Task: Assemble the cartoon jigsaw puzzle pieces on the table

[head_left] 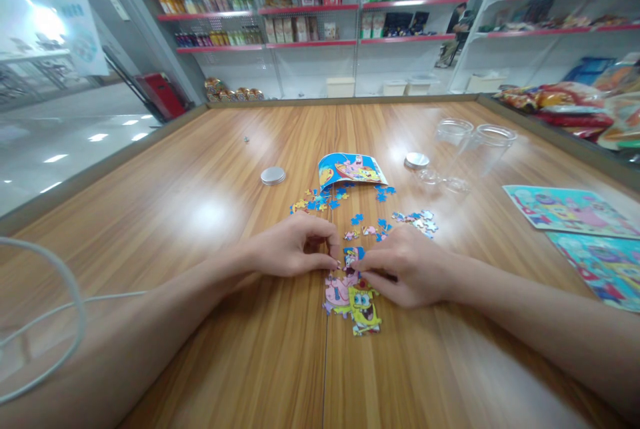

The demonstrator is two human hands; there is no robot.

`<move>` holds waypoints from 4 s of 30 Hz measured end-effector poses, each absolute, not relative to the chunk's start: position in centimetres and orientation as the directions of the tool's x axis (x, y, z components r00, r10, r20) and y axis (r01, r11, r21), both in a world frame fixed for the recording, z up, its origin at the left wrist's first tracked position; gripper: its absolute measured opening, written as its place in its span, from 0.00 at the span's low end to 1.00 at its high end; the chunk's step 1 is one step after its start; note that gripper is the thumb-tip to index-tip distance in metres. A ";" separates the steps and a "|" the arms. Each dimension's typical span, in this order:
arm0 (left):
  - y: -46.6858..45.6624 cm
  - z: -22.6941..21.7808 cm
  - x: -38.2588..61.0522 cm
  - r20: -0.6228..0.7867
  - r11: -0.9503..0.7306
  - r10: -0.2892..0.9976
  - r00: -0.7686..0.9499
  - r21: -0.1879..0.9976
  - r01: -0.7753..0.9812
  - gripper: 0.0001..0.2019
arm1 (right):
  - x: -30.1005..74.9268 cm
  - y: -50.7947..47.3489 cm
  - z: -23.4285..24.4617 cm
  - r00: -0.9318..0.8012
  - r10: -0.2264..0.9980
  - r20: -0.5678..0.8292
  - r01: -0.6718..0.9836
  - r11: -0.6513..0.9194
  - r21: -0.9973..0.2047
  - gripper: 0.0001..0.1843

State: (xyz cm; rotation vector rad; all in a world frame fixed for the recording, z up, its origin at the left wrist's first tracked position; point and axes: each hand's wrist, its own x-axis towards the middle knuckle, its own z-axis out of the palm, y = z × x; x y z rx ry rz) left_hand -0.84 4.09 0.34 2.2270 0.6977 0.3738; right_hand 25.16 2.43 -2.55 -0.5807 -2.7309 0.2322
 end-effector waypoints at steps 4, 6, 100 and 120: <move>3.4 2.4 -0.3 -0.187 -0.444 0.703 0.686 0.639 0.629 0.05 | 25.3 2.5 -2.4 -0.855 0.421 0.303 0.372 0.905 -0.208 0.09; 2.9 3.2 0.0 -0.276 -0.406 0.721 0.635 0.574 0.711 0.04 | 25.3 2.6 -2.4 -0.857 0.419 0.300 0.369 0.905 -0.209 0.09; 2.7 -0.4 0.0 0.196 -0.863 0.358 0.913 0.444 0.242 0.03 | 26.0 2.7 -2.5 -0.891 0.357 0.281 0.260 0.908 -0.329 0.11; 2.9 -0.8 0.0 0.269 -0.895 0.285 0.920 0.418 0.155 0.03 | 25.9 2.5 -2.4 -0.851 0.359 0.382 0.254 0.920 -0.299 0.05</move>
